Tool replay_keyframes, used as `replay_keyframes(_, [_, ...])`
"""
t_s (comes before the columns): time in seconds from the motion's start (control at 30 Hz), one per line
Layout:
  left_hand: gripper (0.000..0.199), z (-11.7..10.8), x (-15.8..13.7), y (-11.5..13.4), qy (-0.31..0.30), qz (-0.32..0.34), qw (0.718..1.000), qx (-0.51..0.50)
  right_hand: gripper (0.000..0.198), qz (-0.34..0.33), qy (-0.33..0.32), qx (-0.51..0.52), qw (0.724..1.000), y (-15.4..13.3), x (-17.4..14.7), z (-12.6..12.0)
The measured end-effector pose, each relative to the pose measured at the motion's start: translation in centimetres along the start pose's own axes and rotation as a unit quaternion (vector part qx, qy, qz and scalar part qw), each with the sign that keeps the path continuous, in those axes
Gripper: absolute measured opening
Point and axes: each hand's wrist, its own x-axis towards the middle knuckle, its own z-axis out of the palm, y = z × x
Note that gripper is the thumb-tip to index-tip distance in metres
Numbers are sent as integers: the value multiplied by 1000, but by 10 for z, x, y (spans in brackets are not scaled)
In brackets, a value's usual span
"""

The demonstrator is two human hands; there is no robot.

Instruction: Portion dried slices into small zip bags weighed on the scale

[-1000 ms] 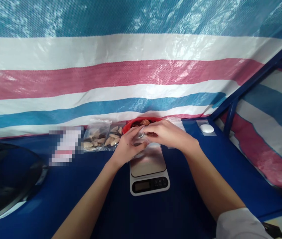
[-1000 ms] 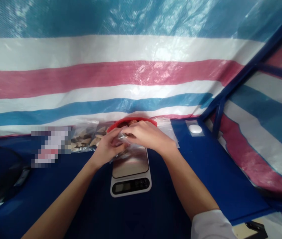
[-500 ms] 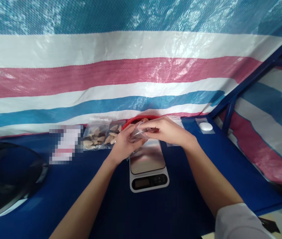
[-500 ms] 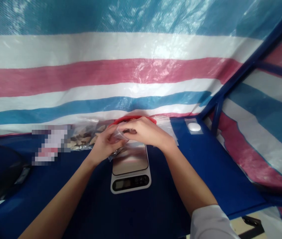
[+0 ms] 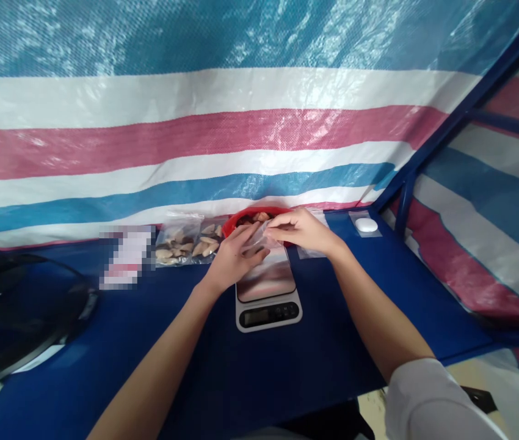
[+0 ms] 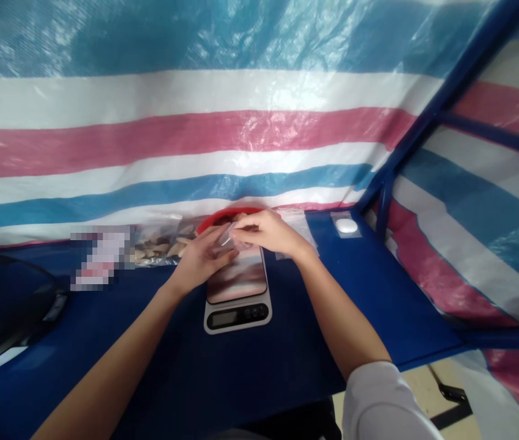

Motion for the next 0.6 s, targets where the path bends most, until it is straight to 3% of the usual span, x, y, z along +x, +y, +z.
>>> replay_keyframes(0.33, [55,0,-39,-11,-14,-3,995,101,39,142,92,165,972,40,-50,8])
replay_keyframes(0.47, [53,0,-50,-16,-27,-2,992,120,42,165,122,182,962,49,-63,12])
replay_keyframes(0.6, [51,0,-54,-19,-34,7,992,121,44,169,102,165,966,56,-69,12])
